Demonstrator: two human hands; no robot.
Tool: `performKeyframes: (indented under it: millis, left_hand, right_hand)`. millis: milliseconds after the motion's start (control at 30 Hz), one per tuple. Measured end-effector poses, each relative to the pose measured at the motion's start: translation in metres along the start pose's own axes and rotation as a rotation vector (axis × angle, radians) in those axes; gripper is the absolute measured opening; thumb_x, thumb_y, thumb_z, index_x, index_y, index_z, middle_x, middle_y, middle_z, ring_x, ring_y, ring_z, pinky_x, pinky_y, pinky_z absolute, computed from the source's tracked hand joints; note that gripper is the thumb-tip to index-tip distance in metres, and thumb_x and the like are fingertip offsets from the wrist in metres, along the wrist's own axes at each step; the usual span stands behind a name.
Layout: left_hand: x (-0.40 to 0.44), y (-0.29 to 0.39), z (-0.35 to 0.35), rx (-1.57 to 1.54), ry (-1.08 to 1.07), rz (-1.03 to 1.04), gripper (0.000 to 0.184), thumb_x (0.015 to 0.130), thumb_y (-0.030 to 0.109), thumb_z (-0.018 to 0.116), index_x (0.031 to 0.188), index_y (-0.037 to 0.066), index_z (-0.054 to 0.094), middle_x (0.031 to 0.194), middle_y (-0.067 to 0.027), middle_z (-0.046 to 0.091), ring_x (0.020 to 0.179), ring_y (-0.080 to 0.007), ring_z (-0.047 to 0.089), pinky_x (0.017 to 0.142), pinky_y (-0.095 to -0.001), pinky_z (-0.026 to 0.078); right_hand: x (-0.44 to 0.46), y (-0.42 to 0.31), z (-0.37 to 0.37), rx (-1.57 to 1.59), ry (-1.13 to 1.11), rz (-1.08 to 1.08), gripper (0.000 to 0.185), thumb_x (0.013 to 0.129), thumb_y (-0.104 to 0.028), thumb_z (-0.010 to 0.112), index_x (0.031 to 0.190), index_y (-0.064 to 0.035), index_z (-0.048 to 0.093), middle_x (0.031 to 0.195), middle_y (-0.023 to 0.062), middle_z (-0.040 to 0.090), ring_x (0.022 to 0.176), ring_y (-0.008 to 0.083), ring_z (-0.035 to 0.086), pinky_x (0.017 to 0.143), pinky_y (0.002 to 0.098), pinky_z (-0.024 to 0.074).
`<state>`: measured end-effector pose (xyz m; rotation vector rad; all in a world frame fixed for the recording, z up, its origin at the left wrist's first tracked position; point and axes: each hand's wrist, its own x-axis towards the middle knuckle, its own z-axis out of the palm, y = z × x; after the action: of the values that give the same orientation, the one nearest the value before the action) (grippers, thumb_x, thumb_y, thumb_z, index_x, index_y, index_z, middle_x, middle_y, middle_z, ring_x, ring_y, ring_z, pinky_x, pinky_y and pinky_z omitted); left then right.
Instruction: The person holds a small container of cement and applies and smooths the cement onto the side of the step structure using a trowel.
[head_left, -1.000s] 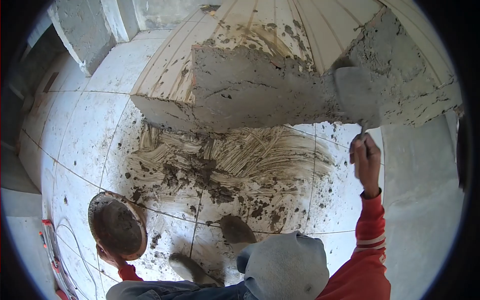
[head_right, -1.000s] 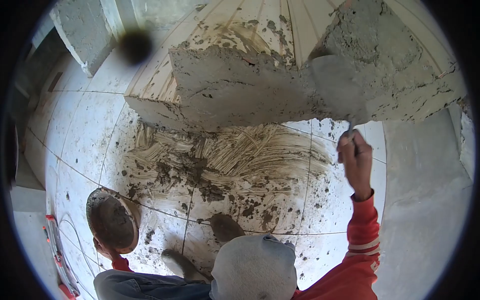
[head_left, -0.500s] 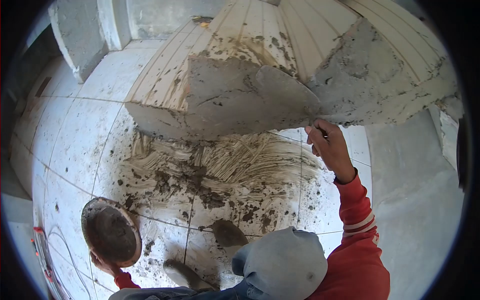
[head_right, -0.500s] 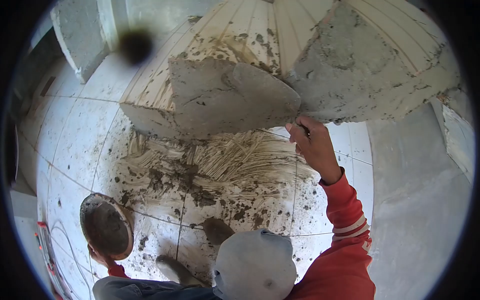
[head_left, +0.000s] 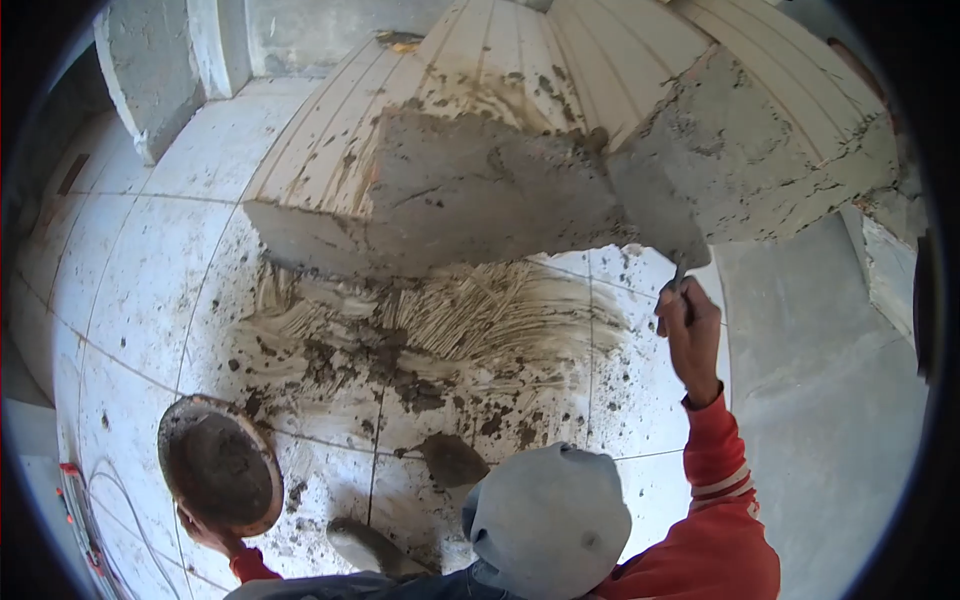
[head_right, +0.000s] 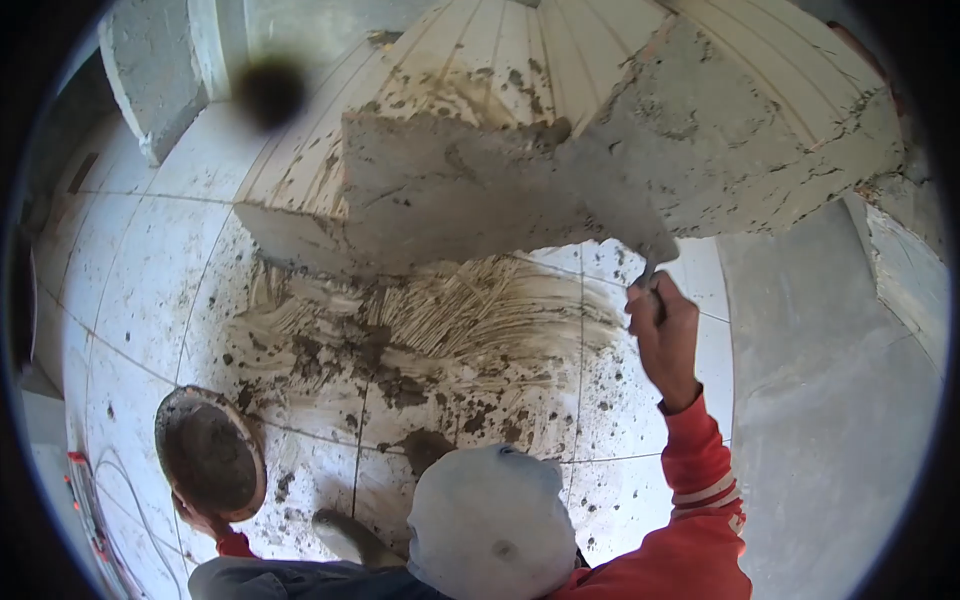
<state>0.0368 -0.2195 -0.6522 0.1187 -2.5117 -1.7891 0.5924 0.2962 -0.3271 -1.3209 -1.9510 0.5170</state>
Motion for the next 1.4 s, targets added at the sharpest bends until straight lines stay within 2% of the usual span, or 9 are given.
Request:
performKeyframes:
  millis: [67,133,200,333,533,833,967,1133,1400]
  left_hand:
    - [-0.003,0.003,0.003,-0.11,-0.014,-0.036,0.065,0.112,0.047,0.057,0.149,-0.006,0.058,0.138,-0.0235,0.068,0.115,-0.0309,0.067,0.104,-0.0433,0.05]
    - [0.001,-0.005,-0.004,-0.018,-0.034,0.09,0.058,0.112,0.045,0.056,0.14,-0.005,0.065,0.128,-0.0197,0.072,0.107,-0.0277,0.067,0.098,-0.0421,0.051]
    - [-0.007,0.016,-0.001,0.048,-0.007,0.097,0.056,0.112,0.045,0.056,0.136,-0.004,0.067,0.124,-0.0182,0.073,0.104,-0.0264,0.066,0.096,-0.0416,0.051]
    - [-0.019,0.03,0.008,-0.016,-0.023,0.061,0.054,0.111,0.045,0.056,0.129,-0.003,0.07,0.118,-0.016,0.073,0.1,-0.0248,0.065,0.094,-0.0412,0.05]
    - [-0.014,0.026,0.005,0.076,0.003,0.078,0.054,0.11,0.046,0.057,0.127,-0.004,0.07,0.115,-0.0154,0.074,0.097,-0.0241,0.063,0.091,-0.0419,0.049]
    - [-0.013,0.02,0.005,0.059,0.008,0.104,0.057,0.11,0.049,0.057,0.126,-0.004,0.07,0.114,-0.0173,0.073,0.095,-0.0252,0.063,0.091,-0.0416,0.05]
    - [-0.012,0.02,0.003,0.058,0.004,0.108,0.058,0.111,0.049,0.056,0.126,-0.005,0.07,0.114,-0.0184,0.073,0.098,-0.0261,0.063,0.095,-0.0413,0.049]
    - [-0.008,0.01,-0.002,0.17,0.021,0.154,0.061,0.111,0.051,0.053,0.128,-0.006,0.068,0.118,-0.0201,0.071,0.103,-0.0289,0.063,0.098,-0.0433,0.048]
    - [-0.012,0.013,-0.001,0.092,-0.014,0.085,0.061,0.111,0.049,0.055,0.135,-0.006,0.066,0.124,-0.0208,0.071,0.105,-0.0291,0.064,0.098,-0.0431,0.048]
  right_hand:
    - [-0.026,0.008,0.028,0.01,-0.095,0.04,0.017,0.103,-0.012,0.068,0.092,-0.0003,0.061,0.066,0.0036,0.054,0.057,0.0095,0.046,0.055,0.0297,0.0405]
    - [-0.055,0.032,0.067,-0.133,-0.192,-0.006,0.015,0.1,-0.015,0.069,0.093,-0.0015,0.066,0.066,0.0099,0.057,0.055,0.015,0.049,0.055,0.0329,0.0424]
    - [-0.088,0.05,0.108,-0.117,-0.307,0.057,0.015,0.098,-0.018,0.07,0.094,-0.0034,0.07,0.069,0.0169,0.061,0.056,0.0265,0.059,0.057,0.0394,0.0457]
    - [-0.149,0.076,0.167,-0.032,-0.38,0.162,0.018,0.099,-0.021,0.068,0.094,-0.0036,0.068,0.071,0.0201,0.065,0.066,0.0414,0.066,0.063,0.0476,0.049]
    - [-0.106,0.045,0.175,-0.03,-0.321,0.109,0.026,0.102,-0.026,0.07,0.093,-0.0032,0.06,0.065,0.0169,0.057,0.06,0.0386,0.061,0.059,0.0469,0.0462]
    - [0.074,-0.016,0.099,-0.36,-0.142,-0.362,0.033,0.103,-0.026,0.072,0.087,-0.0015,0.058,0.064,0.0176,0.054,0.054,0.0379,0.053,0.055,0.0448,0.0437]
    - [0.093,-0.025,0.093,-0.244,-0.219,-0.265,0.035,0.102,-0.026,0.074,0.085,0.0007,0.059,0.063,0.0161,0.055,0.051,0.0309,0.051,0.053,0.0406,0.0429]
    - [0.099,-0.03,0.077,-0.046,-0.287,-0.092,0.034,0.104,-0.024,0.072,0.084,0.0012,0.062,0.065,0.0071,0.06,0.053,0.0111,0.052,0.051,0.0327,0.0419]
    - [0.096,-0.031,0.054,-0.188,-0.218,-0.159,0.034,0.104,-0.023,0.072,0.082,0.0005,0.06,0.065,0.0054,0.061,0.054,0.01,0.053,0.053,0.0298,0.0433]
